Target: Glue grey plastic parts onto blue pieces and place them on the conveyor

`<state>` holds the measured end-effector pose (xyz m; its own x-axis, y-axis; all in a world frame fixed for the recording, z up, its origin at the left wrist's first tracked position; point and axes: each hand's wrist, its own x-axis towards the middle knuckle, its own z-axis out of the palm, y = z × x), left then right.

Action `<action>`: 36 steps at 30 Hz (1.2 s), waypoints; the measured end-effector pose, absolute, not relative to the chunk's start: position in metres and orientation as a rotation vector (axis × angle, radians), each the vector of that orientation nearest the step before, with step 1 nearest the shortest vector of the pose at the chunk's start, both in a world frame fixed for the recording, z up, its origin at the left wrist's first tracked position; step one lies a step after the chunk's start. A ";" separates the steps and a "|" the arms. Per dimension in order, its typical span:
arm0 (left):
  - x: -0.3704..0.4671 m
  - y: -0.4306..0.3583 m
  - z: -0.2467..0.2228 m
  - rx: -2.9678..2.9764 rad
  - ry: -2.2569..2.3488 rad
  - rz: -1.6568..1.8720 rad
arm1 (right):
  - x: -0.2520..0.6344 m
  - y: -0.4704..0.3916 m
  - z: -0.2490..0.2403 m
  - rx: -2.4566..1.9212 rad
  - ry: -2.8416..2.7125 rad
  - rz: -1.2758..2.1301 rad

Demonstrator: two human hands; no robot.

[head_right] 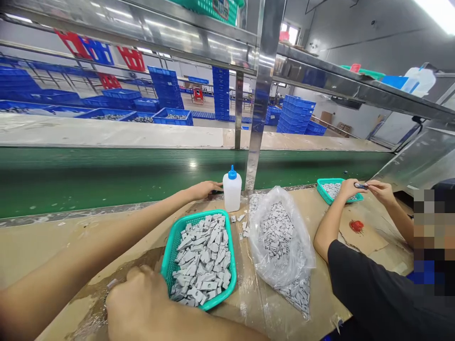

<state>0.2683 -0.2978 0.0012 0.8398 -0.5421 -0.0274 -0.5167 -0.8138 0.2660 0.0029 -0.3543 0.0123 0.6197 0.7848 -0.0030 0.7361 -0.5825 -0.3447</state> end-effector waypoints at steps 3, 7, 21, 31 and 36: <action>0.275 -0.280 0.000 2.709 -0.736 -0.165 | 0.004 -0.354 0.014 -2.526 -1.233 0.259; 0.260 -0.250 0.004 2.592 -0.493 0.020 | 0.005 -0.352 0.008 -2.519 -1.249 0.161; 0.034 -0.142 0.004 1.233 0.283 0.100 | -0.006 -0.352 -0.001 -2.130 -0.812 -0.090; -0.020 -0.158 -0.004 1.427 0.258 -0.058 | -0.002 -0.363 0.013 -1.742 -0.789 -0.419; -0.027 -0.171 -0.002 1.426 0.127 -0.027 | -0.002 -0.362 0.014 -1.750 -0.838 -0.337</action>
